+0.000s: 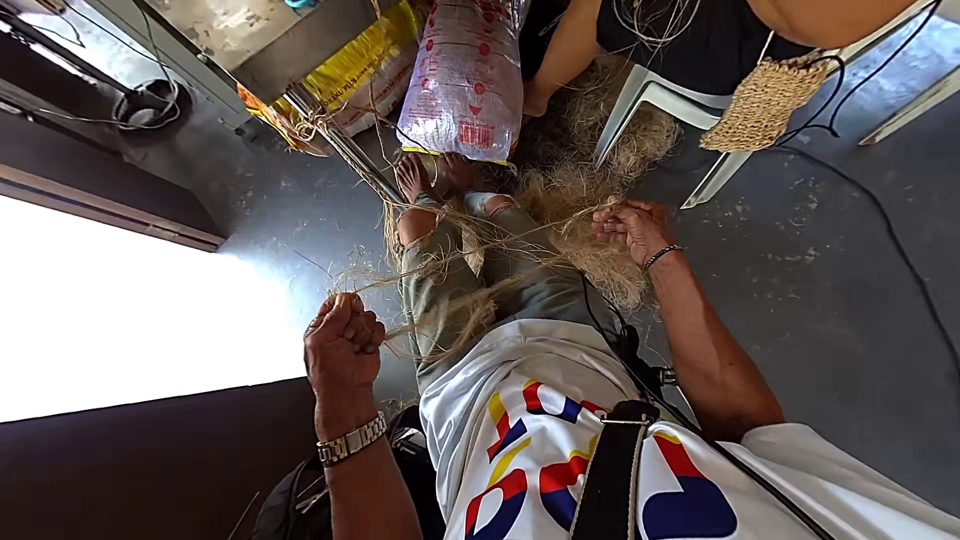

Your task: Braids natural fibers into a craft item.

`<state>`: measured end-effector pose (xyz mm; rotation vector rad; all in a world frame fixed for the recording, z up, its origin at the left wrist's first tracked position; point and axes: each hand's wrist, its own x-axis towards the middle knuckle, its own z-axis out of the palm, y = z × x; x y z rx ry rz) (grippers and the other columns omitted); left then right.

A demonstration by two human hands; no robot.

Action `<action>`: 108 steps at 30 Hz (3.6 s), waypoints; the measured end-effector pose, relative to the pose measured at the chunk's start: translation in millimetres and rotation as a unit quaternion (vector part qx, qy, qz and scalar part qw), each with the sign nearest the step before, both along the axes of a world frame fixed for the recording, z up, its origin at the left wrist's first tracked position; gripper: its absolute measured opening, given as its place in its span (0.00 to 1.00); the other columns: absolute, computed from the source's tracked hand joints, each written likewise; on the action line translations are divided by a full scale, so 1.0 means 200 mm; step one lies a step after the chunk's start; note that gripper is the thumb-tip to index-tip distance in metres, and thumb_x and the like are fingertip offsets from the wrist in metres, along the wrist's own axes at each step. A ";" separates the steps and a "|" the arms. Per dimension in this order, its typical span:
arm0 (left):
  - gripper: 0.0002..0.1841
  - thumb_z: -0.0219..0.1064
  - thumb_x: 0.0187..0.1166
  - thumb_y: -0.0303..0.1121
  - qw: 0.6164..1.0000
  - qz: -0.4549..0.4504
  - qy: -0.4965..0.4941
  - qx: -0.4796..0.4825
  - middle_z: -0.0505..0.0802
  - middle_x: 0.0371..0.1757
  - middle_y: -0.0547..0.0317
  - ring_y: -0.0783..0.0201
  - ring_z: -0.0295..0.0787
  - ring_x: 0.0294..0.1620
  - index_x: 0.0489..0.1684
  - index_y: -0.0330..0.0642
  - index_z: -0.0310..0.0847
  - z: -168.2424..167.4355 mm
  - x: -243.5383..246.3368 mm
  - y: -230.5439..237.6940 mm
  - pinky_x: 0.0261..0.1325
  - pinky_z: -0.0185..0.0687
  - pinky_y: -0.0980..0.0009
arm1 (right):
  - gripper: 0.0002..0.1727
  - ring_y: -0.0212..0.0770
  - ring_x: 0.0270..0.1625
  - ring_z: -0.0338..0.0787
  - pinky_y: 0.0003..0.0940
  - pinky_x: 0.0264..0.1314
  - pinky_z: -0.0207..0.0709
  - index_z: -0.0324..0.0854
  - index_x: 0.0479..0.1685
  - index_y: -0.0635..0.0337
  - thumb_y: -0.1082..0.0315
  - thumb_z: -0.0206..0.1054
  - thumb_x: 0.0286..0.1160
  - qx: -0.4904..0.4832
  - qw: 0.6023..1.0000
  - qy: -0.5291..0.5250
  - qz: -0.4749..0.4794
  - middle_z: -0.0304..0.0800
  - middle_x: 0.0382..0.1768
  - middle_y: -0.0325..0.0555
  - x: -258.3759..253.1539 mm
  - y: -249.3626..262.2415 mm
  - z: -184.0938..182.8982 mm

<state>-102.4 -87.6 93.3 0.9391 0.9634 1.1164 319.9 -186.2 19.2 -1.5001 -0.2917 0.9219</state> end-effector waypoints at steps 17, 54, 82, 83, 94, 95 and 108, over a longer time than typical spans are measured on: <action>0.33 0.66 0.77 0.56 0.811 0.005 0.502 0.300 0.81 0.78 0.45 0.48 0.74 0.80 0.78 0.47 0.77 0.26 -0.09 -0.01 0.73 0.73 0.43 | 0.14 0.22 0.18 0.77 0.21 0.23 0.77 0.90 0.37 0.64 0.63 0.65 0.83 0.192 0.859 -0.447 0.156 0.83 0.19 0.35 -0.17 -0.04 0.44; 0.04 0.72 0.68 0.24 0.821 -0.184 0.214 0.497 0.90 0.37 0.59 0.69 0.87 0.39 0.36 0.41 0.84 0.20 0.67 -0.02 0.43 0.85 0.73 | 0.07 0.28 0.47 0.82 0.21 0.51 0.77 0.94 0.35 0.56 0.63 0.74 0.72 0.241 0.796 -0.474 0.288 0.84 0.40 0.39 -0.21 -0.08 0.52; 0.18 0.74 0.61 0.19 0.896 -0.255 0.037 0.362 0.87 0.39 0.60 0.69 0.85 0.33 0.48 0.44 0.79 0.08 0.64 0.02 0.36 0.85 0.76 | 0.16 0.45 0.48 0.94 0.39 0.50 0.90 0.89 0.31 0.55 0.65 0.56 0.83 0.495 0.812 0.115 0.287 0.93 0.43 0.48 -0.35 0.01 0.41; 0.19 0.74 0.60 0.18 0.900 -0.243 0.032 0.359 0.88 0.38 0.60 0.69 0.84 0.32 0.50 0.44 0.79 0.09 0.64 0.02 0.35 0.84 0.76 | 0.16 0.46 0.47 0.94 0.40 0.49 0.90 0.89 0.32 0.55 0.64 0.57 0.83 0.503 0.804 0.112 0.296 0.93 0.42 0.48 -0.35 0.01 0.41; 0.30 0.73 0.60 0.13 0.895 -0.208 -0.001 0.394 0.91 0.43 0.59 0.68 0.89 0.40 0.68 0.37 0.76 0.23 0.69 -0.07 0.45 0.88 0.75 | 0.07 0.31 0.33 0.88 0.24 0.27 0.85 0.81 0.42 0.59 0.74 0.72 0.70 0.438 0.838 -0.181 0.270 0.89 0.49 0.47 -0.52 0.01 0.48; 0.31 0.73 0.61 0.12 0.894 -0.210 -0.002 0.395 0.91 0.43 0.59 0.68 0.89 0.40 0.68 0.36 0.76 0.23 0.69 -0.07 0.45 0.89 0.75 | 0.09 0.31 0.33 0.87 0.23 0.29 0.85 0.81 0.45 0.62 0.78 0.71 0.68 0.426 0.837 -0.222 0.263 0.89 0.47 0.47 -0.54 0.01 0.49; 0.31 0.72 0.60 0.12 0.892 -0.221 0.001 0.393 0.92 0.46 0.57 0.67 0.91 0.42 0.70 0.33 0.77 0.22 0.66 -0.07 0.49 0.90 0.73 | 0.05 0.25 0.26 0.78 0.16 0.27 0.74 0.81 0.41 0.67 0.81 0.61 0.73 0.372 0.836 -0.329 0.235 0.81 0.31 0.40 -0.59 0.00 0.53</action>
